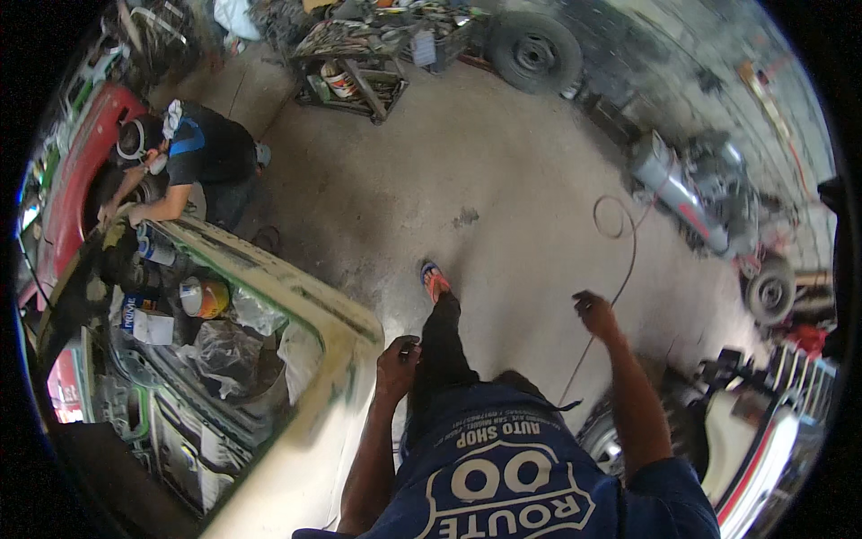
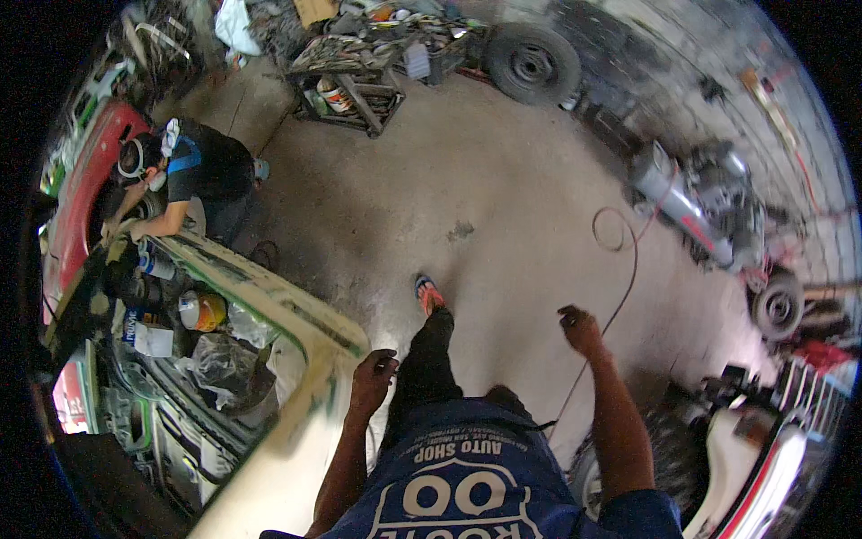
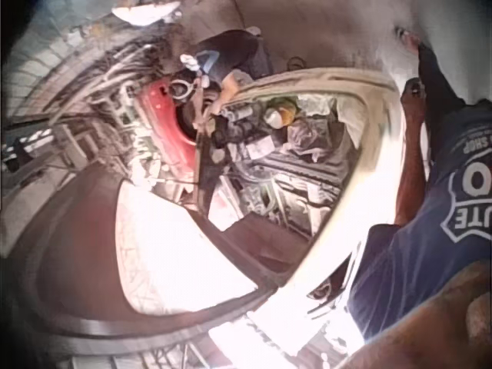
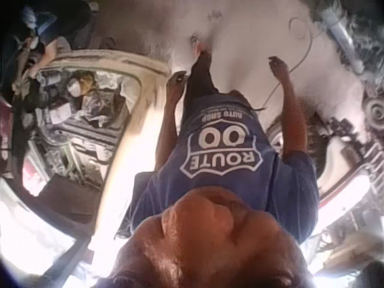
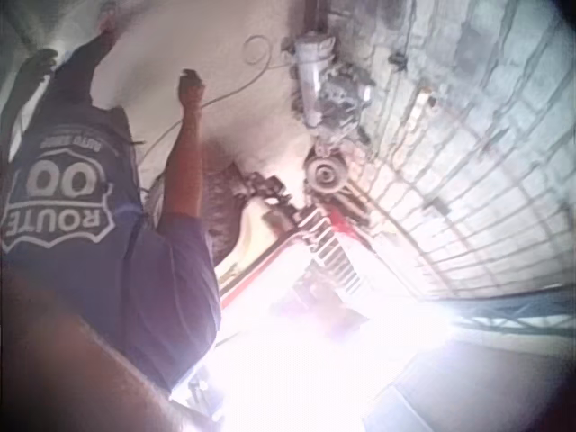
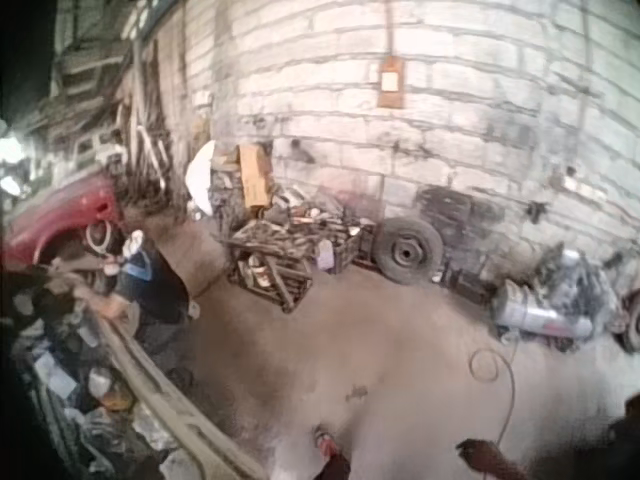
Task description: The person uses pliers to manipulate a small metal part, then sits on the floor to work on a car's wheel hub, inserting and adjusting a cylindrical metal component. They later walk through the garage and handle additional small parts near a tool cart.
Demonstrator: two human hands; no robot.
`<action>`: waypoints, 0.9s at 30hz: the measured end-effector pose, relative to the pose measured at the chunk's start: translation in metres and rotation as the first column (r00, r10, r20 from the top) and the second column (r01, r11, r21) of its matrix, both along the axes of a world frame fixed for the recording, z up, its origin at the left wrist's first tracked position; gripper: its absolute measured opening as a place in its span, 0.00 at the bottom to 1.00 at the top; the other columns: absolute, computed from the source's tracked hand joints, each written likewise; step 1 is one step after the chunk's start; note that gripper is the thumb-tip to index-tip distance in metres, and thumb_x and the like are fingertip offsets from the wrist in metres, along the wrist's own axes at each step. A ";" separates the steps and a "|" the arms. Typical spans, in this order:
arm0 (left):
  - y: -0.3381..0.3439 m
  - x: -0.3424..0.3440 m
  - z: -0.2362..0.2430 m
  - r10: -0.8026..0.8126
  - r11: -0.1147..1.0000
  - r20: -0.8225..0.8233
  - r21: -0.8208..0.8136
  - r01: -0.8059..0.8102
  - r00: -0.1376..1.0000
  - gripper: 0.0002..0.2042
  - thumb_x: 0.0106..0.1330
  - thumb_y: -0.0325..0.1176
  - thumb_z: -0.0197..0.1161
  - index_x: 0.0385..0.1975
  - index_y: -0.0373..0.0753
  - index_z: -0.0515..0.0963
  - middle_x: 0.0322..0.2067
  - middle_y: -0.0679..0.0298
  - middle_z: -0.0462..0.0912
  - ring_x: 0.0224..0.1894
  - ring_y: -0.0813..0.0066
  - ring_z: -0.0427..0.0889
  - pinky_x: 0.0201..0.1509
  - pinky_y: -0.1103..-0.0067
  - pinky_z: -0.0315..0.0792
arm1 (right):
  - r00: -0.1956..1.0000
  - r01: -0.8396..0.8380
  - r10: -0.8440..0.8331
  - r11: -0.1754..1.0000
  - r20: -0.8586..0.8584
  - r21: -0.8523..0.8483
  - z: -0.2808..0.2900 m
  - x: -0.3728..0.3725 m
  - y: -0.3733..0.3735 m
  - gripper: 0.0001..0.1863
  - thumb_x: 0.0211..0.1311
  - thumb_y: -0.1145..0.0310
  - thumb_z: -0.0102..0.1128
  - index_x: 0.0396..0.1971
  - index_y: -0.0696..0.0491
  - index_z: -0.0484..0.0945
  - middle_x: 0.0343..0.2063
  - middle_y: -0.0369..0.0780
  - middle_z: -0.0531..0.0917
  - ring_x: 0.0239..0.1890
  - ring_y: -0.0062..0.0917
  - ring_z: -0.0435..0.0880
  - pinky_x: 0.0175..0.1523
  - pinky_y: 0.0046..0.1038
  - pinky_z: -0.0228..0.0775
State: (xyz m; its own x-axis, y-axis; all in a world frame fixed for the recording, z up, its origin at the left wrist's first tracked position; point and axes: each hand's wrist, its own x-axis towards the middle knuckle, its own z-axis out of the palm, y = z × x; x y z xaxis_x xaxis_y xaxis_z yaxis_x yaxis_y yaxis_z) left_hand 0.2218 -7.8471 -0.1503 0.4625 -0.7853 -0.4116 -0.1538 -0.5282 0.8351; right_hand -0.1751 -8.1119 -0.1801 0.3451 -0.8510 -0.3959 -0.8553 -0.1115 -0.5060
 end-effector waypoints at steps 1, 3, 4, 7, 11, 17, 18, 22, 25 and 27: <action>-0.030 0.022 -0.001 -0.014 1.000 0.059 -0.022 0.016 0.998 0.12 0.69 0.31 0.62 0.48 0.35 0.81 0.38 0.52 0.88 0.38 0.63 0.89 0.44 0.70 0.80 | 0.999 0.046 -0.049 0.993 0.024 0.111 0.001 0.031 -0.015 0.13 0.65 0.69 0.58 0.48 0.53 0.82 0.38 0.49 0.87 0.37 0.41 0.88 0.45 0.39 0.80; -0.074 0.065 0.009 0.045 0.998 -0.004 -0.040 -0.045 0.999 0.12 0.69 0.31 0.62 0.49 0.35 0.80 0.37 0.54 0.88 0.38 0.65 0.89 0.44 0.71 0.80 | 0.962 -0.229 0.247 0.962 -0.119 0.151 0.003 0.089 -0.040 0.12 0.63 0.67 0.60 0.44 0.55 0.82 0.36 0.48 0.88 0.36 0.40 0.88 0.46 0.39 0.80; -0.096 0.088 0.017 0.076 0.997 -0.045 -0.009 -0.076 0.996 0.12 0.69 0.31 0.62 0.49 0.35 0.80 0.37 0.54 0.88 0.38 0.66 0.89 0.44 0.71 0.80 | 0.911 -0.387 0.407 0.899 -0.063 0.205 0.005 0.117 -0.056 0.13 0.63 0.67 0.61 0.45 0.55 0.82 0.35 0.48 0.88 0.38 0.40 0.88 0.48 0.39 0.80; -0.157 0.164 0.030 0.114 0.992 -0.070 0.068 -0.109 0.991 0.12 0.69 0.30 0.62 0.50 0.35 0.79 0.37 0.53 0.87 0.37 0.66 0.89 0.44 0.72 0.80 | 0.906 -0.354 0.414 0.858 -0.093 0.372 0.011 0.205 -0.110 0.14 0.64 0.65 0.60 0.47 0.53 0.83 0.38 0.48 0.88 0.42 0.41 0.87 0.51 0.39 0.79; -0.207 0.258 0.012 0.206 0.969 -0.058 0.152 -0.195 0.977 0.13 0.69 0.31 0.62 0.49 0.34 0.80 0.38 0.52 0.87 0.37 0.65 0.89 0.43 0.71 0.80 | 0.864 -0.418 0.491 0.823 -0.109 0.385 -0.001 0.328 -0.212 0.15 0.64 0.64 0.59 0.48 0.52 0.83 0.42 0.49 0.87 0.45 0.43 0.86 0.54 0.40 0.78; -0.243 0.375 -0.036 0.379 0.871 0.021 0.328 -0.365 0.925 0.12 0.68 0.32 0.63 0.48 0.35 0.81 0.35 0.52 0.88 0.35 0.63 0.90 0.40 0.69 0.81 | 0.778 -0.562 0.614 0.775 -0.135 0.288 -0.059 0.554 -0.383 0.16 0.62 0.65 0.59 0.49 0.52 0.83 0.46 0.50 0.86 0.49 0.47 0.85 0.57 0.42 0.77; -0.245 0.387 -0.039 0.424 0.822 0.003 0.418 -0.387 0.906 0.12 0.68 0.32 0.62 0.48 0.36 0.81 0.35 0.52 0.88 0.34 0.63 0.90 0.40 0.69 0.81 | 0.729 -0.595 0.655 0.750 -0.199 0.289 -0.064 0.592 -0.403 0.16 0.62 0.64 0.60 0.48 0.52 0.83 0.47 0.50 0.86 0.50 0.47 0.84 0.57 0.43 0.76; -0.263 0.454 -0.050 0.516 0.788 0.067 0.354 -0.504 0.854 0.12 0.69 0.31 0.62 0.50 0.38 0.81 0.32 0.55 0.88 0.35 0.66 0.90 0.40 0.70 0.80 | 0.715 -0.670 0.697 0.705 -0.054 0.232 -0.081 0.771 -0.475 0.17 0.62 0.64 0.59 0.49 0.53 0.82 0.47 0.52 0.85 0.51 0.48 0.84 0.59 0.43 0.75; -0.299 0.514 -0.071 0.717 0.625 -0.027 0.468 -0.625 0.697 0.11 0.69 0.31 0.61 0.49 0.38 0.81 0.34 0.55 0.88 0.34 0.61 0.89 0.39 0.67 0.79 | 0.682 -0.716 0.730 0.677 -0.033 0.169 -0.121 0.898 -0.509 0.19 0.63 0.64 0.58 0.52 0.55 0.80 0.48 0.53 0.84 0.52 0.49 0.83 0.59 0.42 0.75; -0.322 0.560 -0.086 0.582 0.712 0.120 0.402 -0.576 0.804 0.11 0.69 0.31 0.61 0.49 0.38 0.81 0.35 0.53 0.88 0.34 0.60 0.89 0.39 0.67 0.79 | 0.697 -0.713 0.716 0.697 -0.031 0.071 -0.165 0.967 -0.526 0.20 0.64 0.63 0.59 0.54 0.55 0.79 0.49 0.54 0.84 0.51 0.50 0.83 0.59 0.43 0.75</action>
